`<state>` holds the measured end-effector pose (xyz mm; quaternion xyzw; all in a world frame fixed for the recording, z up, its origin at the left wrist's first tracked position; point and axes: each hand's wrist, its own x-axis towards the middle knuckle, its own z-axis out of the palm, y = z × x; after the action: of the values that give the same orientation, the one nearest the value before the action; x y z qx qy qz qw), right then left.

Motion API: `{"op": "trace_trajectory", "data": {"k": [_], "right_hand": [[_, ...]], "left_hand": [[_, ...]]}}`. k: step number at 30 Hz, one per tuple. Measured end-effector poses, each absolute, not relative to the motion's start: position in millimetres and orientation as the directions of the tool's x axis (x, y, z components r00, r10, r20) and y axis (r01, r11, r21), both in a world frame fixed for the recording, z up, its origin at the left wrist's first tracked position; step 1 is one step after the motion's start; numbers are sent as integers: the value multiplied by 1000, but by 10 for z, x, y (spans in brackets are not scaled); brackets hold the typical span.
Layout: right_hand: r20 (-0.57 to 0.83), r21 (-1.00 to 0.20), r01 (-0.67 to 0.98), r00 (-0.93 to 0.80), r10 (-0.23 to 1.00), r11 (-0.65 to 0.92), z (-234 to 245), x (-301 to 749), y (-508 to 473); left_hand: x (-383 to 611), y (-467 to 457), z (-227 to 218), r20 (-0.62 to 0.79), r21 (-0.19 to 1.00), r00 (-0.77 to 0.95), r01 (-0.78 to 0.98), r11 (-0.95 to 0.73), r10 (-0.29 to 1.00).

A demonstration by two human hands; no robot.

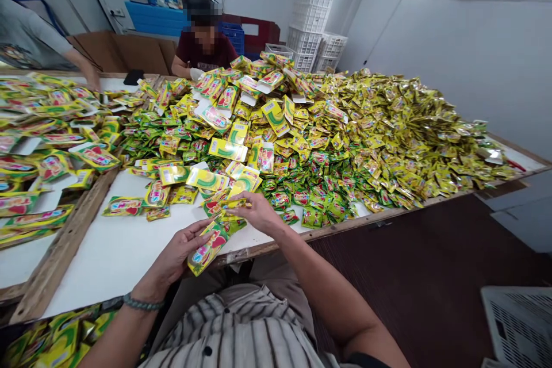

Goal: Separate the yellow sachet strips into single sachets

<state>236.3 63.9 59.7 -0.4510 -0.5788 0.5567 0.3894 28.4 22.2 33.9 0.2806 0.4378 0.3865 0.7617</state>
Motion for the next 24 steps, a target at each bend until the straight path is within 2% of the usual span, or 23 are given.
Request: {"op": "trace_trajectory", "data": {"k": [2, 5, 10, 13, 15, 18, 20, 22, 24], "right_hand": [[-143, -989, 20, -352, 925, -145, 565, 2395, 642], [-221, -975, 108, -375, 900, -194, 485, 2419, 642], [-144, -891, 454, -301, 943, 9, 475, 2415, 606], [-104, -844, 530, -302, 947, 76, 543, 2386, 585], [-102, -890, 454, -280, 955, 38, 556, 2354, 586], [-134, -981, 171, -242, 961, -94, 509, 2303, 600], [-159, -987, 15, -222, 962, -159, 460, 2282, 602], [-168, -985, -2, -192, 967, -171, 424, 2279, 591], [-151, -985, 104, -168, 974, -135, 419, 2292, 570]], "left_hand": [[283, 226, 341, -428, 784, 302, -346, 516, 852], [289, 232, 331, -412, 815, 285, -310, 490, 865], [276, 234, 257, -401, 846, 283, -250, 470, 871], [248, 226, 227, -411, 841, 288, -247, 482, 865], [239, 219, 238, -402, 844, 292, -250, 475, 868], [248, 215, 287, -388, 850, 327, -234, 472, 861], [260, 217, 312, -398, 848, 344, -216, 484, 850], [266, 217, 318, -406, 846, 333, -216, 488, 851], [265, 212, 311, -409, 842, 319, -230, 488, 855]]}}
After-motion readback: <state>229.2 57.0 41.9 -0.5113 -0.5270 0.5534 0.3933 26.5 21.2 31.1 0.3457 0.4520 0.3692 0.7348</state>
